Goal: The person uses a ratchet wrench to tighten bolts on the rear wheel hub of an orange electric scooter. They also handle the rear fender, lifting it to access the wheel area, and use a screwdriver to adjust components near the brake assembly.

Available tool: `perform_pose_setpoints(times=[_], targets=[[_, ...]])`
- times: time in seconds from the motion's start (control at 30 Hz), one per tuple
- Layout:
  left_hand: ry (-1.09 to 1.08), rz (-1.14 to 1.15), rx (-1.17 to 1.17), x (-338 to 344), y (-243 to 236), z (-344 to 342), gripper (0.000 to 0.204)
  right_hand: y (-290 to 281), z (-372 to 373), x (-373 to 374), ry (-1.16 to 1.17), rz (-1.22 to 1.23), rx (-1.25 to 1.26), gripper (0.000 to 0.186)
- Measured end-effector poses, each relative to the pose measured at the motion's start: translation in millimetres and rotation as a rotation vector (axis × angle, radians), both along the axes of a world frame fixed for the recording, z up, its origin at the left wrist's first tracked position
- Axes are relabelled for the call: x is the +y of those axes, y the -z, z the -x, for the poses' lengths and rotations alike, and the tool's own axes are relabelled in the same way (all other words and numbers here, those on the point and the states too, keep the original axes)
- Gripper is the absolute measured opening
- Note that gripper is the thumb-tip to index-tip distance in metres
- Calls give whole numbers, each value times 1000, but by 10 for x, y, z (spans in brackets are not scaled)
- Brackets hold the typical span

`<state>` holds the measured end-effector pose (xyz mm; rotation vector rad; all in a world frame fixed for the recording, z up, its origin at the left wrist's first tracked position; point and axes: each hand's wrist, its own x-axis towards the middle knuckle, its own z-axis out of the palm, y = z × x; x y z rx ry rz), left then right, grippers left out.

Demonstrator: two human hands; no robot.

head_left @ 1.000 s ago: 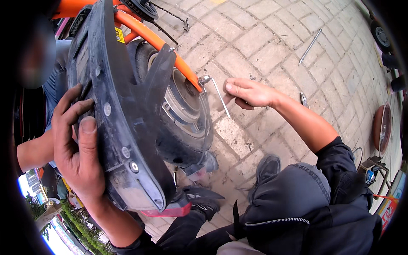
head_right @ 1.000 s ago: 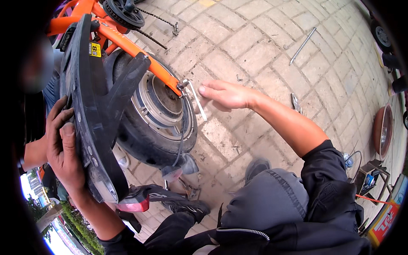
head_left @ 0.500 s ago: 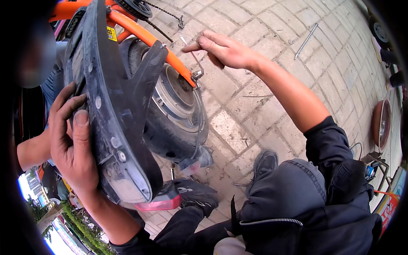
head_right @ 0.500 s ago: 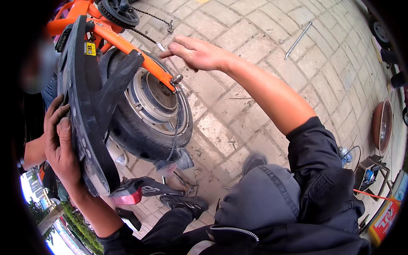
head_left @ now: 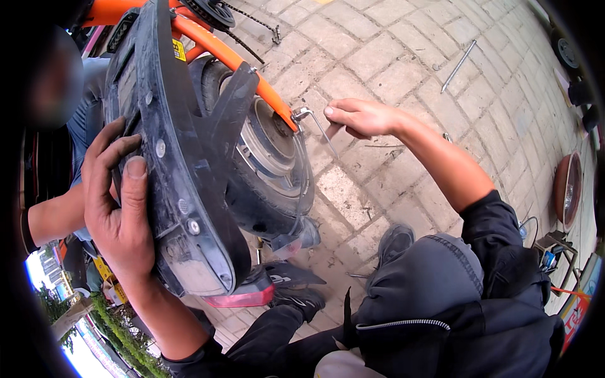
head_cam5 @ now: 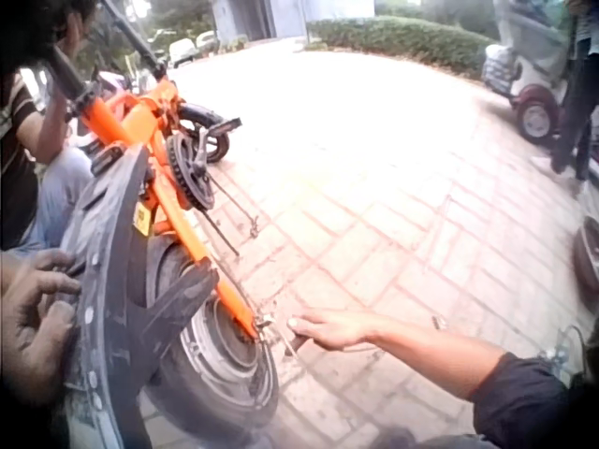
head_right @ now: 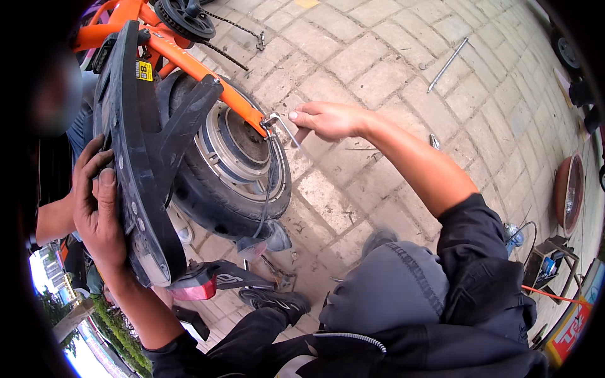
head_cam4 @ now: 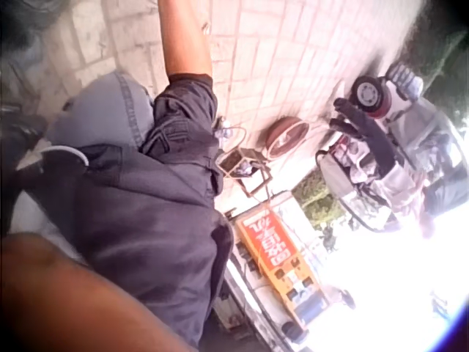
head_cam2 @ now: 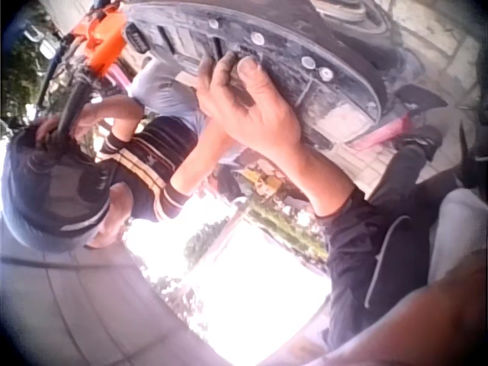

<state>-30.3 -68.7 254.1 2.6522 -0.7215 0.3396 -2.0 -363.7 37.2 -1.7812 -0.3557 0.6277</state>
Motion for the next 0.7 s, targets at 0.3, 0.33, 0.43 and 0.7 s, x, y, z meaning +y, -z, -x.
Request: perform_pose_setpoints(times=[0.3, 0.33, 0.43, 0.7], targets=[[12, 64, -1, -63, 35, -25, 26, 314, -154, -45, 115, 172, -172, 40], [-4, 51, 3, -52, 42, -7, 26, 306, -8, -56, 48, 184, -110, 39], [-16, 66, 41, 29, 51, 25, 27, -199, 186, 34, 55, -174, 210, 34], [26, 22, 5, -35, 19, 0, 26, -246, -599, 216, 91, -217, -696, 23]])
